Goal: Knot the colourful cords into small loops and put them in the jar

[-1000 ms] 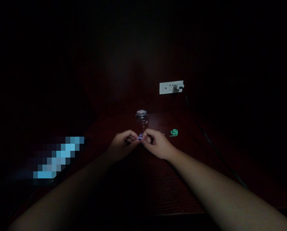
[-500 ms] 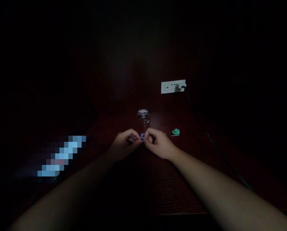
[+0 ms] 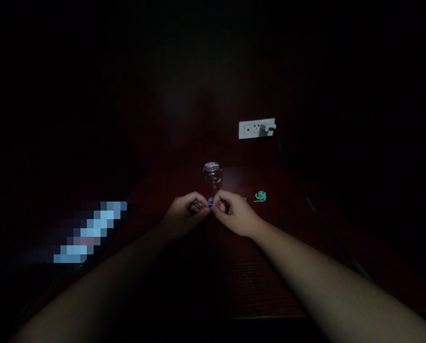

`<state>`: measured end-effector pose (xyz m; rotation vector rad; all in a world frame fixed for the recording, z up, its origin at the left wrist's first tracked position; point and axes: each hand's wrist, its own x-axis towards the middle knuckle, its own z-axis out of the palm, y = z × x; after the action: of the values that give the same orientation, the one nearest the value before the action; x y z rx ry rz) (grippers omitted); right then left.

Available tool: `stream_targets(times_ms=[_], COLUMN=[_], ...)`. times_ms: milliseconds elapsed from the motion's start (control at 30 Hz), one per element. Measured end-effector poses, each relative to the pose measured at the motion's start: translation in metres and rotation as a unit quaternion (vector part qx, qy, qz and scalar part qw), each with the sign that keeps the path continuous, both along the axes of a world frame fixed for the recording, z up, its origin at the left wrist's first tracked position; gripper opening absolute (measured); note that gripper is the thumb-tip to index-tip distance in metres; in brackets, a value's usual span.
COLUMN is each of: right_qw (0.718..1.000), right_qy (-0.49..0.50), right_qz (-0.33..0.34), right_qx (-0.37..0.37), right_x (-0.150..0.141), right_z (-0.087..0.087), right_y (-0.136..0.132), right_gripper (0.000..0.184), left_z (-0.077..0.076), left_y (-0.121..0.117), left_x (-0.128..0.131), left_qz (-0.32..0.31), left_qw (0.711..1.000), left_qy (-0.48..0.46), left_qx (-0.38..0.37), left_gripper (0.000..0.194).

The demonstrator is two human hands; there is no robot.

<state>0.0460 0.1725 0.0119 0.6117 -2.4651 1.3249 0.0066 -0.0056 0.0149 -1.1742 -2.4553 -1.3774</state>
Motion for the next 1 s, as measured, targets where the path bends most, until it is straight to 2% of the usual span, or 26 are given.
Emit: stream_targets(times_ms=[400,533,733,1000], right_qw=[0.999,0.999,1.000,0.999], right_qy=[0.007,0.017,0.018,0.016], right_qz=[0.032,0.027,0.018,0.031], right_qx=[0.002,0.007,0.010,0.013], right_x=[0.0015,0.0021,0.0024,0.0029], right_z=[0.0016,0.0022,0.0042,0.0031], right_y=[-0.0006,-0.0009,-0.0015,-0.0013], right_gripper=[0.009,0.009,0.009,0.009], left_z=[0.0021,0.0042,0.0024,0.0027], left_y=[-0.0003,-0.0011,-0.0021,-0.0022], left_x=[-0.0010,-0.0007,-0.0016,-0.0017], left_qz=[-0.006,-0.011,-0.006,-0.009], left_qw=[1.000,1.000,0.999,0.999], left_qy=[-0.007,-0.009,0.011,0.019], left_qx=[-0.011,-0.008,-0.043,-0.043], left_gripper=[0.010,0.010,0.011,0.010])
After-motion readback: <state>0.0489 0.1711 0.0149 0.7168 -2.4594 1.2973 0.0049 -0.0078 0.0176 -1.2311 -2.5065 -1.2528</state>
